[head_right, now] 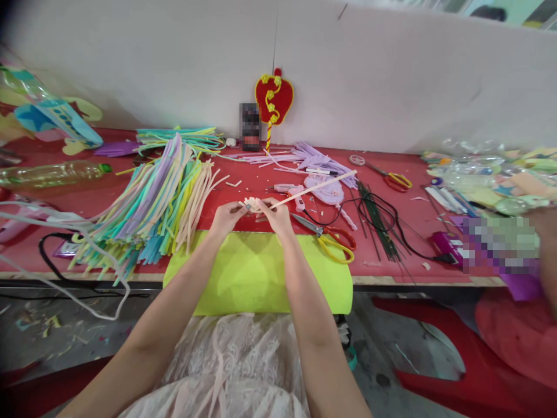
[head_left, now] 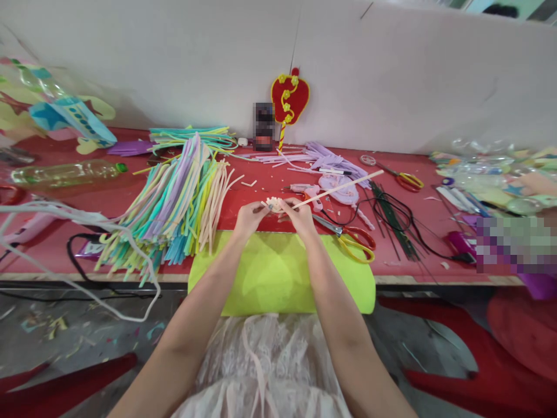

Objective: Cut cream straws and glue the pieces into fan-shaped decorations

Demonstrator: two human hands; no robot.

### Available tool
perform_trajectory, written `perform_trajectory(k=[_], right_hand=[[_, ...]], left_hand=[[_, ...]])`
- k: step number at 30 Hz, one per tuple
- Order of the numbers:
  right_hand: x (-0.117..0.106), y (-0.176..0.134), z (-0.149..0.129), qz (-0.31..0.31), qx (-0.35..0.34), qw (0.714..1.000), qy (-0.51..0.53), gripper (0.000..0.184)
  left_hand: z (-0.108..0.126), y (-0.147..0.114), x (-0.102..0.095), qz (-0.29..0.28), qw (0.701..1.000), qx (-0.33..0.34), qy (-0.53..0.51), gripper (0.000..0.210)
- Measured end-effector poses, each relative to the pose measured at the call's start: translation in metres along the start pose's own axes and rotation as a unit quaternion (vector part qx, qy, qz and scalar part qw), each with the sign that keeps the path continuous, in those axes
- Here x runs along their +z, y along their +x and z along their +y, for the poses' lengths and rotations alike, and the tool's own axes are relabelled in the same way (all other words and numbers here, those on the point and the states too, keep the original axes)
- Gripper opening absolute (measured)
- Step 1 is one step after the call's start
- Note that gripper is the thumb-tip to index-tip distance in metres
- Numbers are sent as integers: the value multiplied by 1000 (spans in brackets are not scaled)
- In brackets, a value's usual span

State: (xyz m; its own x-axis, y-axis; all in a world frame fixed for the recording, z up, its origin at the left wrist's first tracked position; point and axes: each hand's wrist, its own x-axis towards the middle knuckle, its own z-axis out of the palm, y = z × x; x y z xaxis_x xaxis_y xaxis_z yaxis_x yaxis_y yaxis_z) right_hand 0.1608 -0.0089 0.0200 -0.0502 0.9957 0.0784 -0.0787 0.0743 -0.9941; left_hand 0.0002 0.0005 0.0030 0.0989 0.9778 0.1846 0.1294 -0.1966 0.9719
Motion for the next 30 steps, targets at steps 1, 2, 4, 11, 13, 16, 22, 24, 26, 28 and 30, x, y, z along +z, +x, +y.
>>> perform_trajectory(k=[1, 2, 4, 11, 13, 16, 22, 24, 26, 28, 30], right_hand=[[0, 0, 0, -1, -1, 1000, -1, 41], [0, 0, 0, -3, -2, 1000, 0, 41], [0, -1, -1, -5, -1, 1000, 0, 40], [1, 0, 2, 7, 11, 1000, 23, 38], [1, 1, 4, 8, 23, 998, 56, 38], [1, 1, 7, -18, 36, 995, 91, 38], [1, 2, 8, -32, 36, 996, 81, 38], [0, 3, 8, -16, 39, 996, 73, 36], [-1, 3, 8, -4, 42, 997, 63, 35], [-1, 2, 8, 0, 41, 998, 58, 33], [-1, 2, 8, -2, 34, 998, 62, 32]], left_hand=[[-1, 0, 0, 1, 1000, 2, -4, 21], [-2, 0, 0, 2, 1000, 3, -8, 21], [-3, 0, -1, 6, 1000, 2, -15, 19], [0, 0, -1, 16, 1000, -12, -4, 20], [0, 0, -2, 33, 999, -9, 9, 20], [1, -1, -3, 61, 998, 1, 22, 21], [4, -3, -3, 67, 997, 8, 41, 21], [5, -3, -3, 58, 997, 4, 40, 21], [5, -3, -3, 47, 998, 1, 38, 21], [5, -3, -3, 36, 999, 1, 35, 20], [4, -3, -3, 28, 999, 3, 25, 18]])
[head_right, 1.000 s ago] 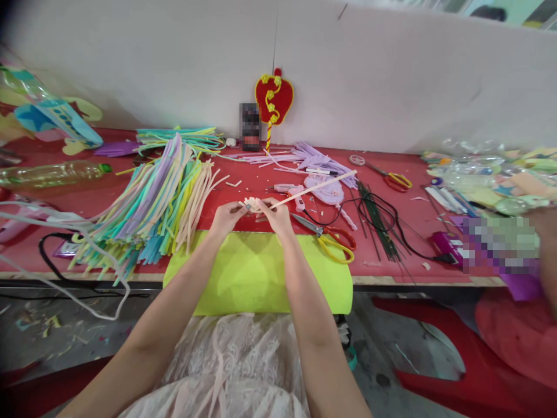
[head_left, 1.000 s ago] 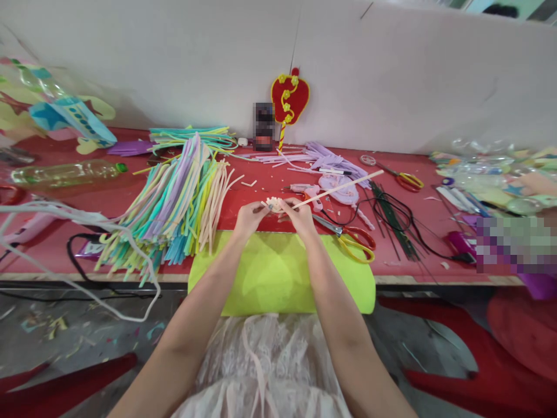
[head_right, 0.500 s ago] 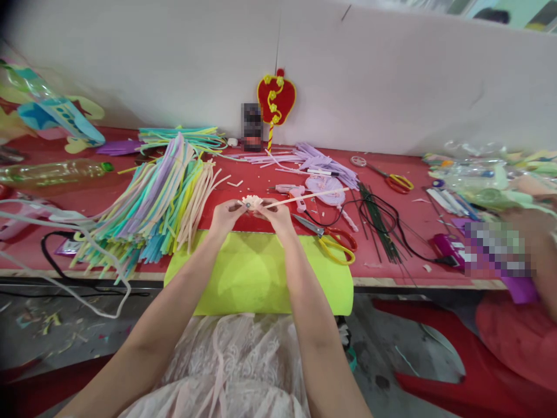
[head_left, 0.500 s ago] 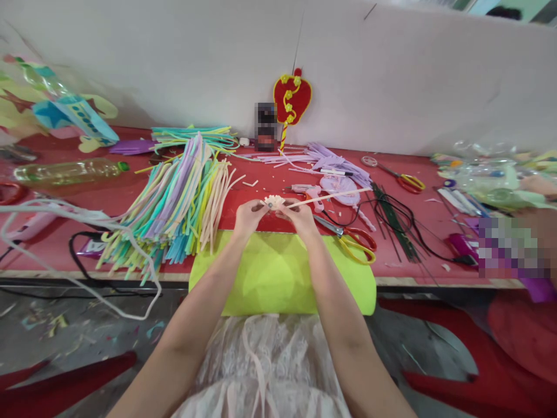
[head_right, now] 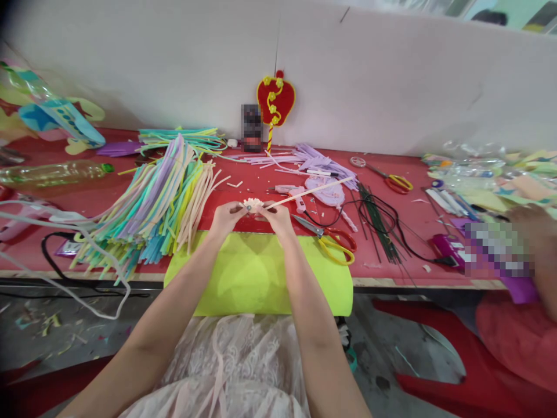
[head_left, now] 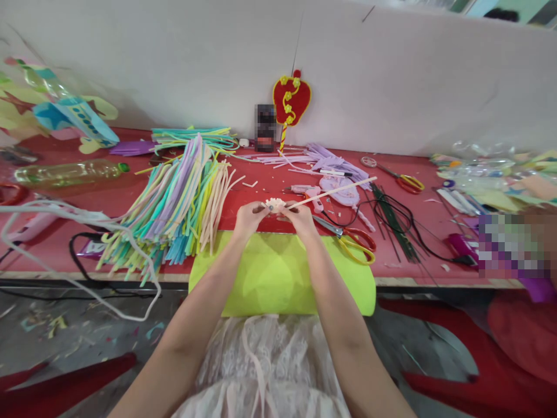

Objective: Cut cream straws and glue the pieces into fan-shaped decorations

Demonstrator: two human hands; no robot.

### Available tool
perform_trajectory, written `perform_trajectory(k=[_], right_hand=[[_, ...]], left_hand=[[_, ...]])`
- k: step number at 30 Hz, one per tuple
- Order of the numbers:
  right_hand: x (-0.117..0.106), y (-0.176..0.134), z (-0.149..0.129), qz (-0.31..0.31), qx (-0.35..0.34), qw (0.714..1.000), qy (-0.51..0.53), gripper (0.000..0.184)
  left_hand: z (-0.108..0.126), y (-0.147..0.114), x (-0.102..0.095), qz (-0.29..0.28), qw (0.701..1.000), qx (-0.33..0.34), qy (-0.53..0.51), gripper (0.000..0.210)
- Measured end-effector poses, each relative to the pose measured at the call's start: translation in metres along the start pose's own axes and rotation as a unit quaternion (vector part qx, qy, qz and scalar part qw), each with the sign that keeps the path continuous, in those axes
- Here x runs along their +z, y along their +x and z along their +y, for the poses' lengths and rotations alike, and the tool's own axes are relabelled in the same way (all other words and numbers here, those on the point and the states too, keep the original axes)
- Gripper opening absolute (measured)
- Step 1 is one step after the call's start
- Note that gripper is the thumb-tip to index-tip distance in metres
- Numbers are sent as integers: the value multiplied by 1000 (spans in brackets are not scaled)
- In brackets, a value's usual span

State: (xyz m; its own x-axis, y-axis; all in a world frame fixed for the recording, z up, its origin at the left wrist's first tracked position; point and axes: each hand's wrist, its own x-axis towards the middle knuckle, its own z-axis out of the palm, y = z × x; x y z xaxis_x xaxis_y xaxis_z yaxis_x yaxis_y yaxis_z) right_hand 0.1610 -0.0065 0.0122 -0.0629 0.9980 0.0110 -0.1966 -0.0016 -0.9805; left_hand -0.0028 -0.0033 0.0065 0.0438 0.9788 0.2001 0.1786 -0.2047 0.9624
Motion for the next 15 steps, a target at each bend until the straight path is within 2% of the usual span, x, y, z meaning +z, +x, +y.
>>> perform_trajectory(k=[8, 12, 15], right_hand=[[0, 0, 1, -14, -11, 1000, -6, 32], [0, 0, 1, -12, -15, 1000, -15, 33], [1, 1, 1, -3, -15, 1000, -17, 31]], left_hand=[[-6, 2, 3, -17, 999, -16, -42, 23], [-7, 2, 1, 14, 1000, -5, 0, 25], [-7, 2, 0, 39, 999, 4, -27, 21]])
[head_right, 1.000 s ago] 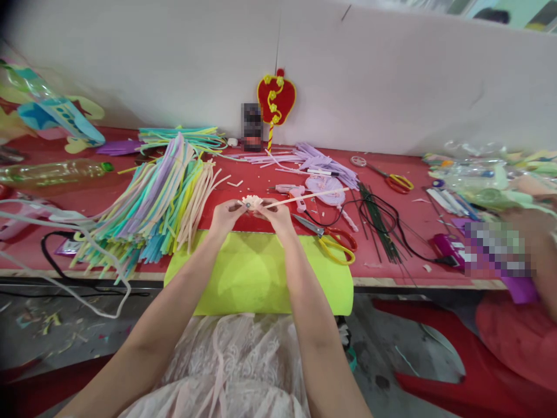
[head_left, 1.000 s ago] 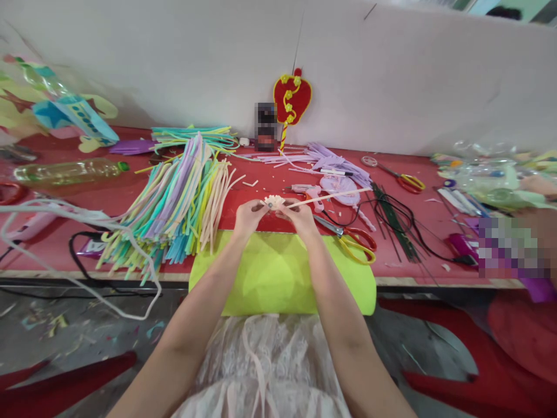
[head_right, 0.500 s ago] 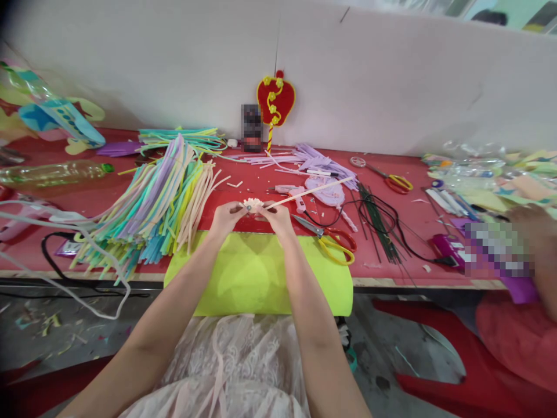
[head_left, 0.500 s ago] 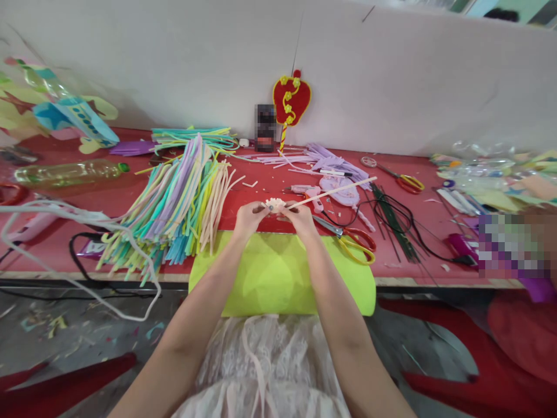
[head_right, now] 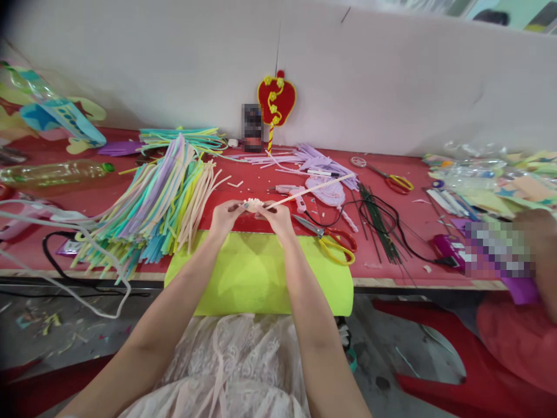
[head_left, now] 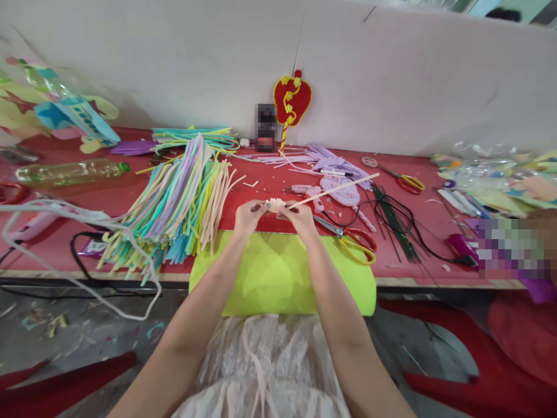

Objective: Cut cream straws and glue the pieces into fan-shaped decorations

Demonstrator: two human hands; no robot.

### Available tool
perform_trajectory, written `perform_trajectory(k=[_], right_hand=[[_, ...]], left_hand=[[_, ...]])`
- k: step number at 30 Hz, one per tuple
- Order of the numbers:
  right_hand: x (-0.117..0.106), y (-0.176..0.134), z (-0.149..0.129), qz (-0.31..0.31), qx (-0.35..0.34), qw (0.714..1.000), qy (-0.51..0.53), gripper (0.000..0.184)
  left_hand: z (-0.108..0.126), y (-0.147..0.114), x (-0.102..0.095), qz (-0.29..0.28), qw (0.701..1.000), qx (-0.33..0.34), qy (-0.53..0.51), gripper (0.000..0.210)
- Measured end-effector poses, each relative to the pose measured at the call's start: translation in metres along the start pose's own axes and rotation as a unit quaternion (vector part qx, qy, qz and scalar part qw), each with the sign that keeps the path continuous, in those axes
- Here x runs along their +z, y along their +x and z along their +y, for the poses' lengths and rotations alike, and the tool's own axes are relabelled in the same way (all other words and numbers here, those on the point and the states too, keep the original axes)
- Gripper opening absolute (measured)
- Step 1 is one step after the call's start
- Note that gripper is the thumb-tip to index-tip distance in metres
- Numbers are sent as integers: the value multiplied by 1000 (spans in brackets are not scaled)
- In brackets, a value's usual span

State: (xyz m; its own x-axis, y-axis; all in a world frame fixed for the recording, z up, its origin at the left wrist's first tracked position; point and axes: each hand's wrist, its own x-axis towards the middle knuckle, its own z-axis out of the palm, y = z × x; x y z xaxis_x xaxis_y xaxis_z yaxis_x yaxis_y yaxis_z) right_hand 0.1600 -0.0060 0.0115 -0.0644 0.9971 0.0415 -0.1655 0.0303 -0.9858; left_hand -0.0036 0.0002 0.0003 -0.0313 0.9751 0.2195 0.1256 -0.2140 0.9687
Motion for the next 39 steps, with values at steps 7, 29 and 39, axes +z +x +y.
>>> perform_trajectory(k=[7, 29, 39], right_hand=[[0, 3, 2, 42, 26, 998, 51, 41], [-1, 5, 3, 53, 22, 998, 19, 34], [-3, 2, 1, 22, 10, 999, -32, 37]], left_hand=[[-5, 3, 0, 9, 999, -31, -40, 18], [12, -5, 1, -35, 950, 191, 243, 10], [15, -9, 3, -111, 929, 262, 236, 10]])
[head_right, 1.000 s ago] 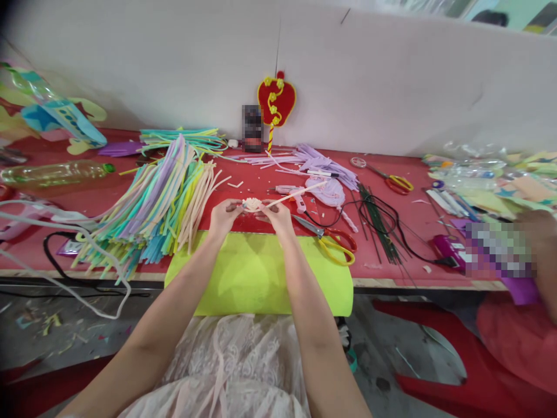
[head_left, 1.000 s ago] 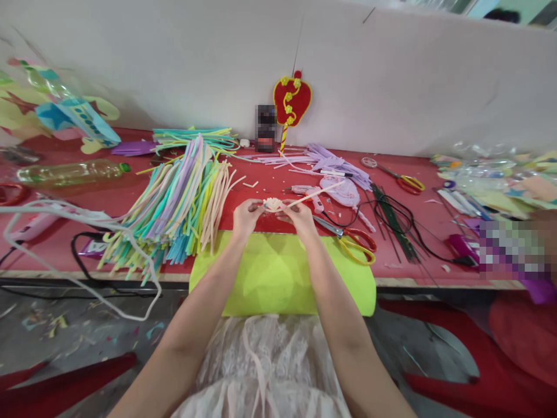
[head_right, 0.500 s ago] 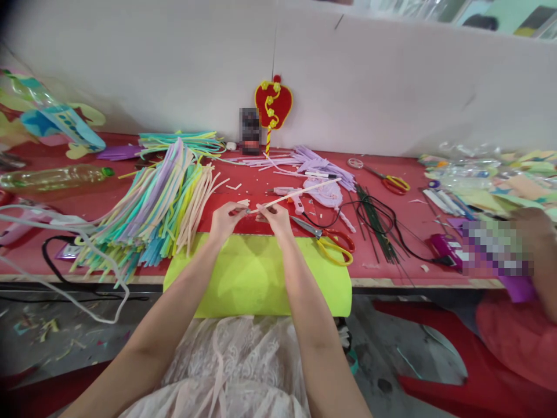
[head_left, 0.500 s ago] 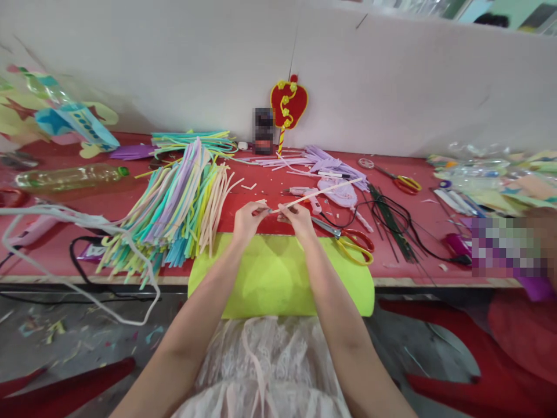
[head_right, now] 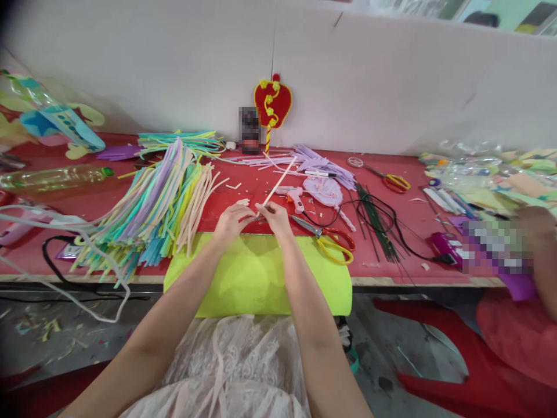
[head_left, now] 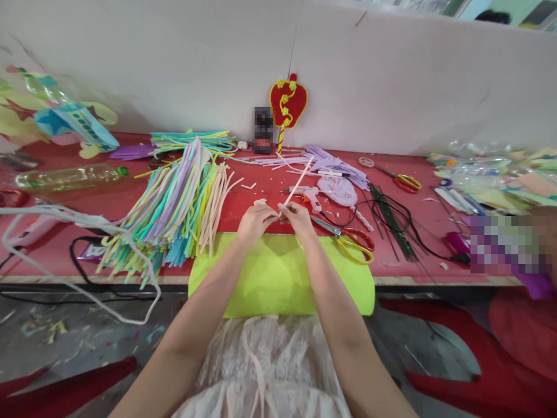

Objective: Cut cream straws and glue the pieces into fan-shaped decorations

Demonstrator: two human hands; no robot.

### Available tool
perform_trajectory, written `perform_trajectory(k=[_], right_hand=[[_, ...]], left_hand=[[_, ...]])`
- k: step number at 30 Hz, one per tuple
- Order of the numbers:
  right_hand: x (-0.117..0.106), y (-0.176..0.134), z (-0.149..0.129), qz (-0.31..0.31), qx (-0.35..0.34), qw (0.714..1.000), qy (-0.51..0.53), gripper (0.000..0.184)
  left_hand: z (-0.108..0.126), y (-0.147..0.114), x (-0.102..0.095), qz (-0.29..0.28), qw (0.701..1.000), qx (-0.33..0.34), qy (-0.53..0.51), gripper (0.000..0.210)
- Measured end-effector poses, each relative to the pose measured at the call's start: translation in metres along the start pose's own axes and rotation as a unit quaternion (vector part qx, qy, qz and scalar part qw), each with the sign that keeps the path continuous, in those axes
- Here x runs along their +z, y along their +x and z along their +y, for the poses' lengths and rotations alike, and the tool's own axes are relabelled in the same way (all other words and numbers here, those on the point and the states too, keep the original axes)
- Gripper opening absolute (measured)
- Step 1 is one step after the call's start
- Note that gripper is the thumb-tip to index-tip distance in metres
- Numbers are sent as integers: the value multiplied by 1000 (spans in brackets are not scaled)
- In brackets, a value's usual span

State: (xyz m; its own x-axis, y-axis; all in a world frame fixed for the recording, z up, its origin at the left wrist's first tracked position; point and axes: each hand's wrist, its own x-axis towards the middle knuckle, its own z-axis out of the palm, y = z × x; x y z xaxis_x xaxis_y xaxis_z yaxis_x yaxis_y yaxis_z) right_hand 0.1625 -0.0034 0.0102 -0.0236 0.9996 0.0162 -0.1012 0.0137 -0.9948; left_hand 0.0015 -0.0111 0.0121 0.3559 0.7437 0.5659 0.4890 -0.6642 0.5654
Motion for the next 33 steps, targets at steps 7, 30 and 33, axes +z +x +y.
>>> perform_trajectory(k=[7, 30, 33], right_hand=[[2, -1, 1, -36, 19, 999, -18, 38], [-30, -42, -26, -37, -370, 837, -401, 32], [-34, -53, -31, -37, -392, 818, -420, 35]], left_hand=[[4, 1, -7, -71, 997, -19, 13, 12], [-45, 31, -47, 5, 990, -122, 71, 17], [-59, 45, -39, -25, 985, -147, 81, 14]])
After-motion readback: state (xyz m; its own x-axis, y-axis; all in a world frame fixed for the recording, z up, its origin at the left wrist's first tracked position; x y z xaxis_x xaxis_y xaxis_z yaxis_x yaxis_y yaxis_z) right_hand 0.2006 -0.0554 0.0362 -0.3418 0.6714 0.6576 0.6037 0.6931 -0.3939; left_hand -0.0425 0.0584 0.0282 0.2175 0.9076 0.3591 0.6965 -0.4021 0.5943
